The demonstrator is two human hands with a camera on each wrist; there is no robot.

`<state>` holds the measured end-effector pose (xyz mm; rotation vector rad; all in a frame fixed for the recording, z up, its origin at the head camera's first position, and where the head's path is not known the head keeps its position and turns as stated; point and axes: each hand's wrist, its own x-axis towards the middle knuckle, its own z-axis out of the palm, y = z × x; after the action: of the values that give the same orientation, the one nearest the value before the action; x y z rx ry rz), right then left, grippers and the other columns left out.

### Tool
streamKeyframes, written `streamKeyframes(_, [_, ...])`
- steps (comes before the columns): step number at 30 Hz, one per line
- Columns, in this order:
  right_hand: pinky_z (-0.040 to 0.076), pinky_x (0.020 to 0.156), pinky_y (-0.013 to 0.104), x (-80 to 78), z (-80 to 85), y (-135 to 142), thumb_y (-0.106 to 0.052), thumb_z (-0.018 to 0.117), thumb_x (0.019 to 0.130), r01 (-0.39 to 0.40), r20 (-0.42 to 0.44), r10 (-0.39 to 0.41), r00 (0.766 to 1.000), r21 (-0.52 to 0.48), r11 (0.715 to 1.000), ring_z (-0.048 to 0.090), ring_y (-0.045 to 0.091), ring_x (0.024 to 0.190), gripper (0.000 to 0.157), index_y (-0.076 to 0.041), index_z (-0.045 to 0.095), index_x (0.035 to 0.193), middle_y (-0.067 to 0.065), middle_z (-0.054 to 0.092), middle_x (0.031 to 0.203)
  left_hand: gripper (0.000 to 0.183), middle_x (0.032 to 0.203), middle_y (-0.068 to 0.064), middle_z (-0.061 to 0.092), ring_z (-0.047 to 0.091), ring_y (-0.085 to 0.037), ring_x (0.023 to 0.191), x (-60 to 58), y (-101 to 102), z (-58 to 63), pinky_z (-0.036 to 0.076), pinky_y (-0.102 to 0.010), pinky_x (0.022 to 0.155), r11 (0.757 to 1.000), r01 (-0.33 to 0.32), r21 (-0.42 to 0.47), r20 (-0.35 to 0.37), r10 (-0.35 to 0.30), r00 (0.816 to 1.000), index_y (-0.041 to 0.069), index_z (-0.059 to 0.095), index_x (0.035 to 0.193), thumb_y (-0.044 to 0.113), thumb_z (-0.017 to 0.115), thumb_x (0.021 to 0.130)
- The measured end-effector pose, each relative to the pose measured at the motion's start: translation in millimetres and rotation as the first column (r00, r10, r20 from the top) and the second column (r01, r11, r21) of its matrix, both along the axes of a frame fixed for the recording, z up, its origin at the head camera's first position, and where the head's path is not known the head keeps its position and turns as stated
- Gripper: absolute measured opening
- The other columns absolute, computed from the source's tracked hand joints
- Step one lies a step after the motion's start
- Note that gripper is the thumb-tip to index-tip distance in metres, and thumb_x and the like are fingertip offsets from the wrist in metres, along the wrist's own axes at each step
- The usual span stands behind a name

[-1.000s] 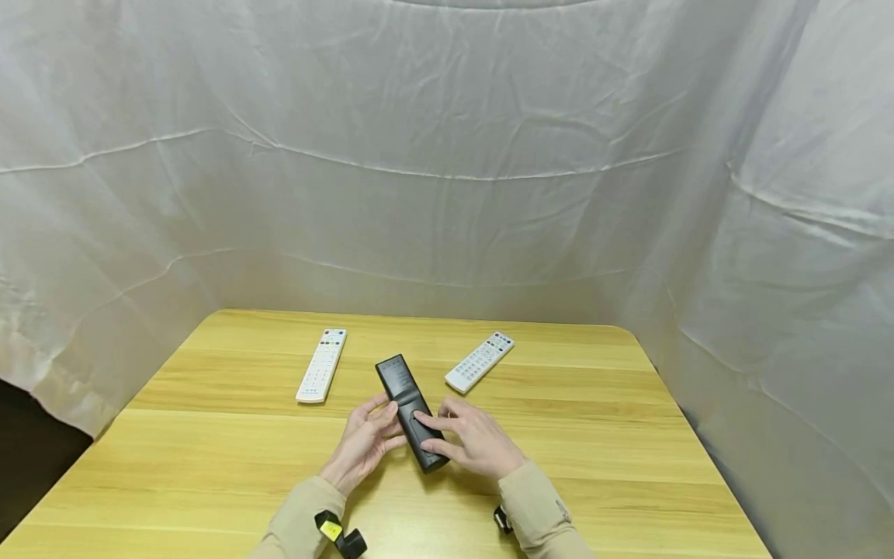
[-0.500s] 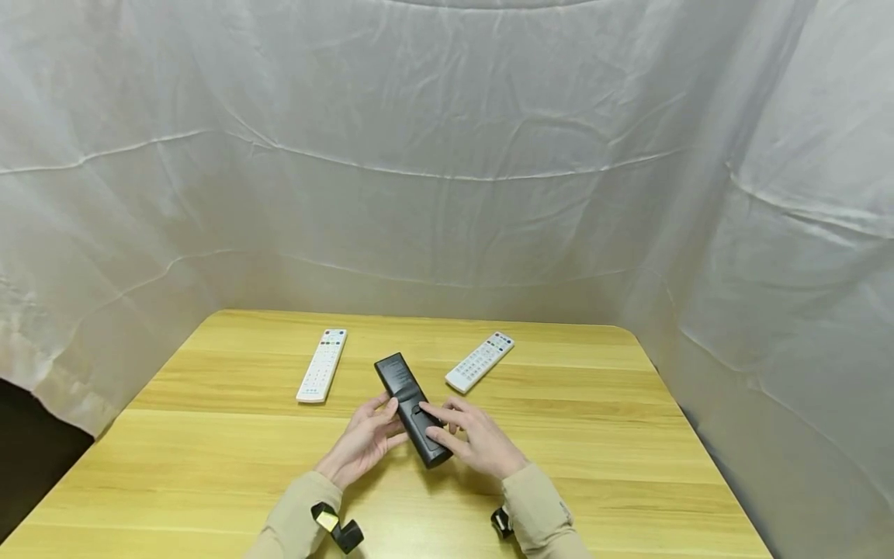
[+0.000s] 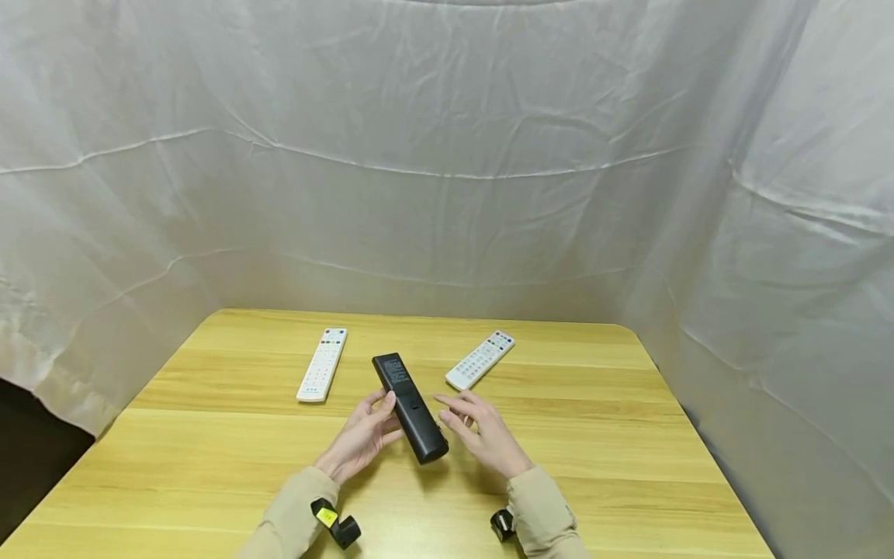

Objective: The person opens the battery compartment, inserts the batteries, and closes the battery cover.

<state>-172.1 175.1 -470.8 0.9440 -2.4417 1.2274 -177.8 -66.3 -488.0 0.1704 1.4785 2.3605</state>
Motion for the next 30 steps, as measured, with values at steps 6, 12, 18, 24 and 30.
streamKeyframes(6, [0.055,0.072,0.022,-0.1,0.1,2,-0.010,0.058,0.100,0.024,0.027,-0.024,0.999,-0.023,0.999,0.056,-0.001,0.084,0.030,-0.006,0.066,0.130,0.006,0.069,0.104,0.073,0.147,-0.029,0.047,0.059,-0.028,0.128,-2.6,-2,1.4,0.052,-0.050,0.110,0.986,-0.097,-0.136,-0.032,0.094,0.995,0.002,0.016,0.153,0.037,0.055,0.103])
streamKeyframes(12, [0.059,0.074,0.023,-0.1,-0.6,4,-0.006,0.055,0.101,0.020,0.045,-0.018,0.999,-0.051,0.999,0.066,0.014,0.084,0.030,-0.002,0.065,0.129,0.016,0.070,0.111,0.079,0.137,-0.027,0.057,0.067,-0.021,0.109,-9.4,-4,3.0,0.060,-0.042,0.100,0.947,-0.201,-0.249,-0.055,0.194,0.980,0.002,0.020,0.152,0.045,0.060,0.099])
streamKeyframes(18, [0.060,0.077,0.024,0.4,-0.1,6,-0.005,0.053,0.102,0.028,0.036,-0.026,0.999,-0.068,0.997,0.067,0.021,0.086,0.029,-0.003,0.066,0.128,0.012,0.070,0.111,0.083,0.127,-0.025,0.059,0.071,-0.017,0.091,-17.5,-3,7.3,0.066,-0.038,0.085,0.891,-0.321,-0.321,-0.057,0.320,0.946,0.002,0.029,0.149,0.047,0.070,0.092])
streamKeyframes(24, [0.059,0.078,0.025,-0.8,-1.7,8,-0.005,0.053,0.102,0.044,0.032,-0.042,0.999,-0.076,0.996,0.065,0.014,0.088,0.028,-0.004,0.068,0.126,0.011,0.071,0.107,0.078,0.104,-0.014,0.064,0.067,-0.013,0.070,-28.5,-3,10.3,0.066,-0.032,0.066,0.802,-0.447,-0.397,-0.102,0.446,0.889,0.001,0.047,0.142,0.044,0.079,0.085])
streamKeyframes(30, [0.059,0.080,0.023,-1.6,-2.0,9,-0.005,0.053,0.103,0.044,0.041,-0.041,0.998,-0.070,0.997,0.065,0.015,0.089,0.028,-0.003,0.068,0.126,0.015,0.071,0.108,0.072,0.098,-0.012,0.067,0.062,-0.016,0.073,-41.7,-8,14.5,0.054,-0.023,0.059,0.584,-0.530,-0.615,-0.248,0.495,0.833,0.007,0.063,0.130,0.053,0.081,0.078])
